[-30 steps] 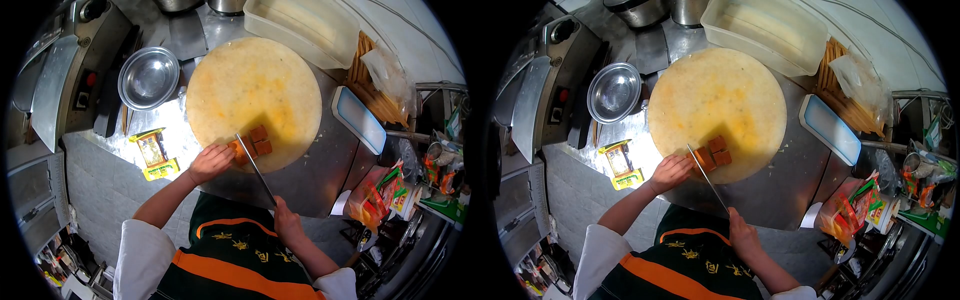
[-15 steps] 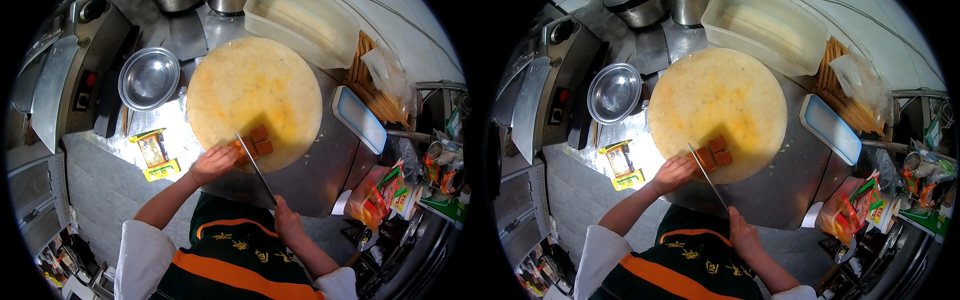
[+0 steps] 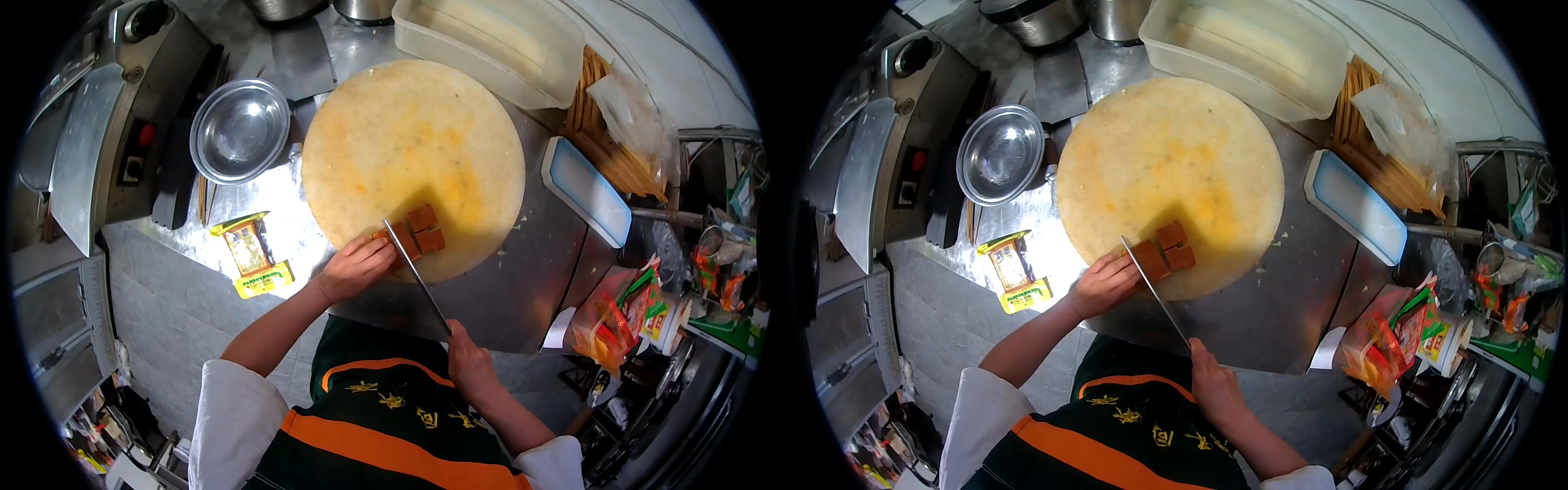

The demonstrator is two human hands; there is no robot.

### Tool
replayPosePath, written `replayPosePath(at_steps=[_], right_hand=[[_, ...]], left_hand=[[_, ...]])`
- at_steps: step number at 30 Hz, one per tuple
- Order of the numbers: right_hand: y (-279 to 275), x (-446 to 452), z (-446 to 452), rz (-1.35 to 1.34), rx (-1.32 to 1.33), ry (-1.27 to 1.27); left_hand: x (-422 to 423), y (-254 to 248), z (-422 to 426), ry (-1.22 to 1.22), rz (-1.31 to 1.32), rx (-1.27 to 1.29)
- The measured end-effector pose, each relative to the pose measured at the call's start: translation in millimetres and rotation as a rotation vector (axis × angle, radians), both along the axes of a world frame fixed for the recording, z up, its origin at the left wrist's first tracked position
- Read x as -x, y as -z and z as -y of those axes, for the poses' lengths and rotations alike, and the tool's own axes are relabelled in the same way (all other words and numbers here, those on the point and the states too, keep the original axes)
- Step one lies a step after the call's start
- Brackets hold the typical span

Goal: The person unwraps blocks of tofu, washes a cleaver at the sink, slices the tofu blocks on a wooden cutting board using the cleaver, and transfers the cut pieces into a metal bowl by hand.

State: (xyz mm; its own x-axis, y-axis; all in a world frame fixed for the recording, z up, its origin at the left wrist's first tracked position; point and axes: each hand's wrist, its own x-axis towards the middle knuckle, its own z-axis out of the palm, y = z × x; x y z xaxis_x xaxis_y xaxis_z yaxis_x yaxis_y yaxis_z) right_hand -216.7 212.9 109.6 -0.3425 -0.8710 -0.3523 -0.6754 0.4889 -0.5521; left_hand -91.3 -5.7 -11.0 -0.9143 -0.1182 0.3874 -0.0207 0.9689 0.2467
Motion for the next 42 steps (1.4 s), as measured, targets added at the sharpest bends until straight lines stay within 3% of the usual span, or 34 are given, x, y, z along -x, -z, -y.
replayPosePath(at_steps=[17,20,22,24,28,31,32,35,36,37,39,40,42], right_hand=[[2.7,-0.6,2.2,-0.007,0.016,-0.011],[24.9,-5.2,-4.2,-0.021,-0.172,-0.028],[51.7,-6.9,-13.4,-0.049,-0.02,-0.05],[55.1,-4.7,-16.7,0.022,-0.048,0.033],[33.8,5.3,-10.7,0.127,0.041,0.159],[17.7,3.2,-15.0,0.066,0.04,-0.001],[15.8,3.1,-11.6,0.066,0.041,-0.002],[19.1,-1.6,-0.2,0.176,0.066,-0.172],[28.7,-3.8,-1.1,0.138,0.069,-0.183],[35.0,-4.3,-1.2,0.103,0.07,-0.195],[38.3,1.7,1.1,0.069,0.042,-0.168],[38.4,5.9,2.0,0.035,0.009,-0.133],[37.6,18.6,4.5,0.013,0.008,-0.133]], left_hand=[[0.3,6.1,-1.8,-0.01,0.021,0.023],[-3.5,10.8,-3.2,-0.006,0.03,0.017],[-2.1,11.2,0.4,-0.003,0.038,0.033],[-1.9,6.9,-2.2,-0.008,0.037,0.014],[-6.6,-1.8,-1.4,-0.039,-0.006,-0.037],[-42.8,-6.2,3.3,-0.363,0.096,-0.286],[-63.9,9.9,11.0,-0.433,-0.041,-0.367],[-115.4,17.0,8.8,-0.993,-0.187,-0.214],[-134.3,16.5,8.8,-1.152,-0.08,-0.167],[-149.1,19.1,7.5,-1.159,-0.084,-0.163],[-173.1,31.2,2.1,-1.469,-0.092,-0.162],[-181.3,36.8,-1.4,-1.474,-0.093,-0.16],[-190.5,48.0,-5.9,-1.582,-0.136,-0.565]])
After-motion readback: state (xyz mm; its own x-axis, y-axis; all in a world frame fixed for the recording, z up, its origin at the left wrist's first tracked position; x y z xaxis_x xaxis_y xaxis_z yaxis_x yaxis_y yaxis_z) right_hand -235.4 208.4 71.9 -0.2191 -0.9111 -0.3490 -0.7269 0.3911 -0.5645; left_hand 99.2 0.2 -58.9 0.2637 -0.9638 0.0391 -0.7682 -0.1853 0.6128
